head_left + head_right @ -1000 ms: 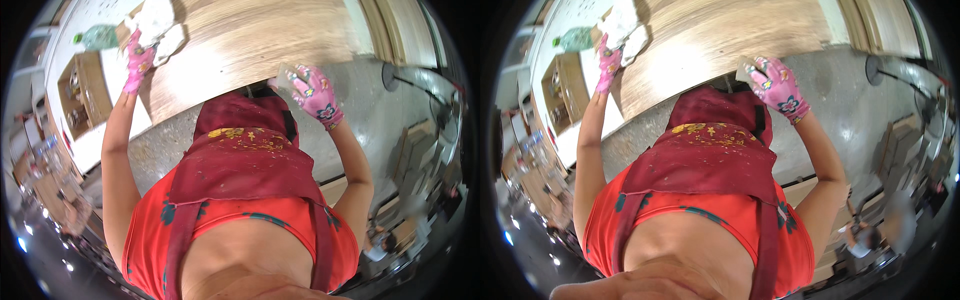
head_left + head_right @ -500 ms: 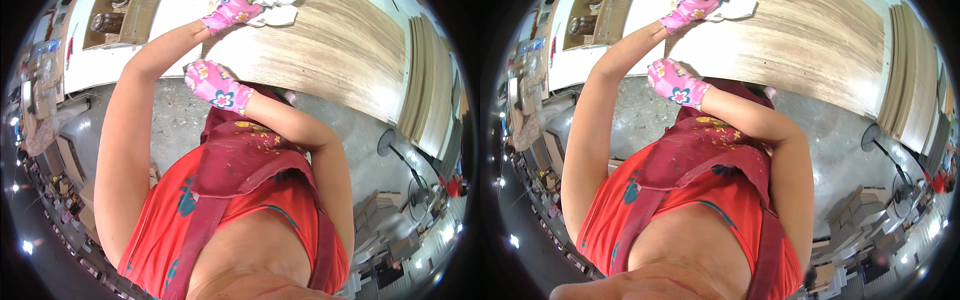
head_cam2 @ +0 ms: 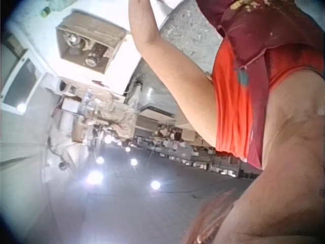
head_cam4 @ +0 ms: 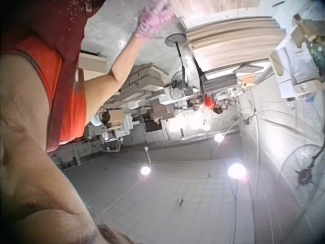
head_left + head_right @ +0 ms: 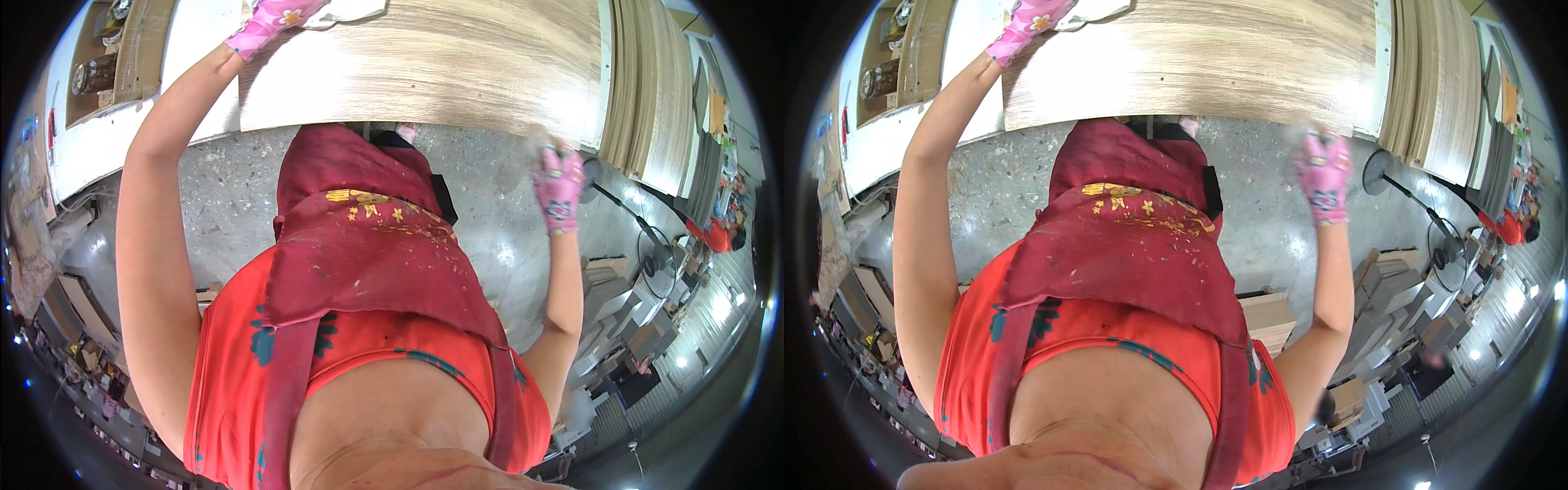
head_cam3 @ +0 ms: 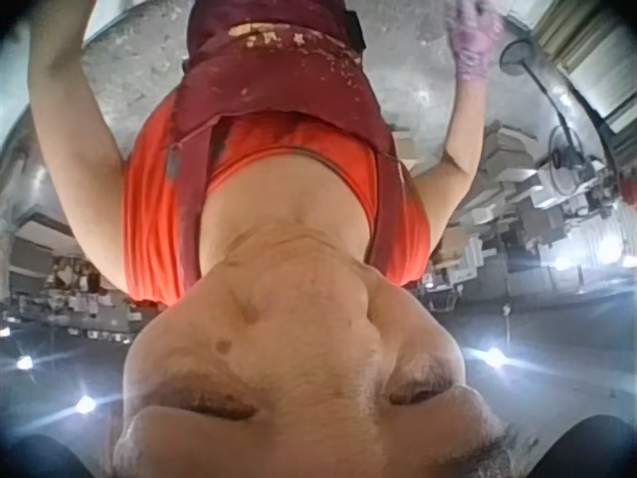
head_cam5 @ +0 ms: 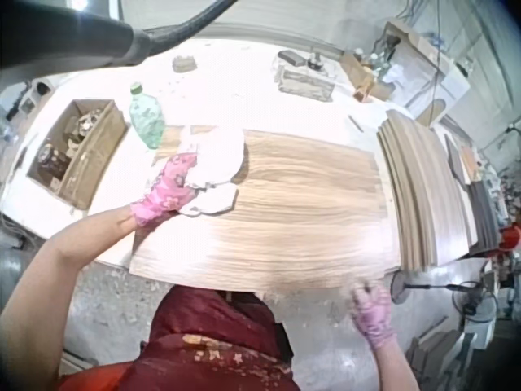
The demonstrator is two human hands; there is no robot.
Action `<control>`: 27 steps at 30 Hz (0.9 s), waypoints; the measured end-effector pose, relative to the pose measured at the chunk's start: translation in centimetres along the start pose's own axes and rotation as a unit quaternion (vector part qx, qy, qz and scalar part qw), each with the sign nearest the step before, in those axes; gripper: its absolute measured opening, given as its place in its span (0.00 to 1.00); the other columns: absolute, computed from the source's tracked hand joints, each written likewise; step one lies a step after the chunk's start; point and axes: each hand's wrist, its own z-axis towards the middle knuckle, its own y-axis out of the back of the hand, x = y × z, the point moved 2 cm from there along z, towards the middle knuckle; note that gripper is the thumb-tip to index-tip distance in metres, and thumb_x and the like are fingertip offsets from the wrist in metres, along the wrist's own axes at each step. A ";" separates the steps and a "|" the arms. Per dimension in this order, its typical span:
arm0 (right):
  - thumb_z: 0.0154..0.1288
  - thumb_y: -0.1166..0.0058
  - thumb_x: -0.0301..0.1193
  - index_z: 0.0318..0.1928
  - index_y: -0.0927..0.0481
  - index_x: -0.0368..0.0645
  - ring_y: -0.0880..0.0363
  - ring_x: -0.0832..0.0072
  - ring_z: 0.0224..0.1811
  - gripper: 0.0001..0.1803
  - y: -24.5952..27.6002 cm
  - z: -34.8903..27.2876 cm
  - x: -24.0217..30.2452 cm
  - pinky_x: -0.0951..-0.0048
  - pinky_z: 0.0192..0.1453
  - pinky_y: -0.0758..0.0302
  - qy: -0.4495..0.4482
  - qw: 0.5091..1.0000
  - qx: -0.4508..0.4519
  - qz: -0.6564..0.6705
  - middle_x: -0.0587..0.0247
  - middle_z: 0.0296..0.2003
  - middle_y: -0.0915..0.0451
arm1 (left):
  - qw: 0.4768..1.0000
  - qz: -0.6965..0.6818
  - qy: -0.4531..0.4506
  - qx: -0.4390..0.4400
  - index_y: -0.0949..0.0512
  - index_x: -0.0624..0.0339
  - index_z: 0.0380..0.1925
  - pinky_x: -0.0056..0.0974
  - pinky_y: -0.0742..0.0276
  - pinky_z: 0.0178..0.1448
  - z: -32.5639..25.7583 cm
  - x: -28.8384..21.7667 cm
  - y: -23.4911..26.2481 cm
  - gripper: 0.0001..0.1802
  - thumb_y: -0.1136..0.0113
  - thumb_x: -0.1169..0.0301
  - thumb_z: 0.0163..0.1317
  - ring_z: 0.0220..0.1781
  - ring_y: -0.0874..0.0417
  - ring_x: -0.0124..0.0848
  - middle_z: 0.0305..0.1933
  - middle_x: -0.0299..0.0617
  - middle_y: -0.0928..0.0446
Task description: The person sands a wooden board with a sanding block and wipes the surface with a white cloth.
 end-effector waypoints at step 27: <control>0.59 0.46 0.37 0.52 0.28 0.34 0.22 0.67 0.45 0.24 -12.4 -3.7 -12.0 0.68 0.46 0.23 -0.297 0.812 -0.332 0.376 0.55 0.44 0.23 | 0.877 -0.362 -0.191 0.251 0.23 0.58 0.41 0.47 0.32 0.59 6.0 -38.5 -23.8 0.24 0.33 0.71 0.36 0.53 0.25 0.42 0.50 0.46 0.26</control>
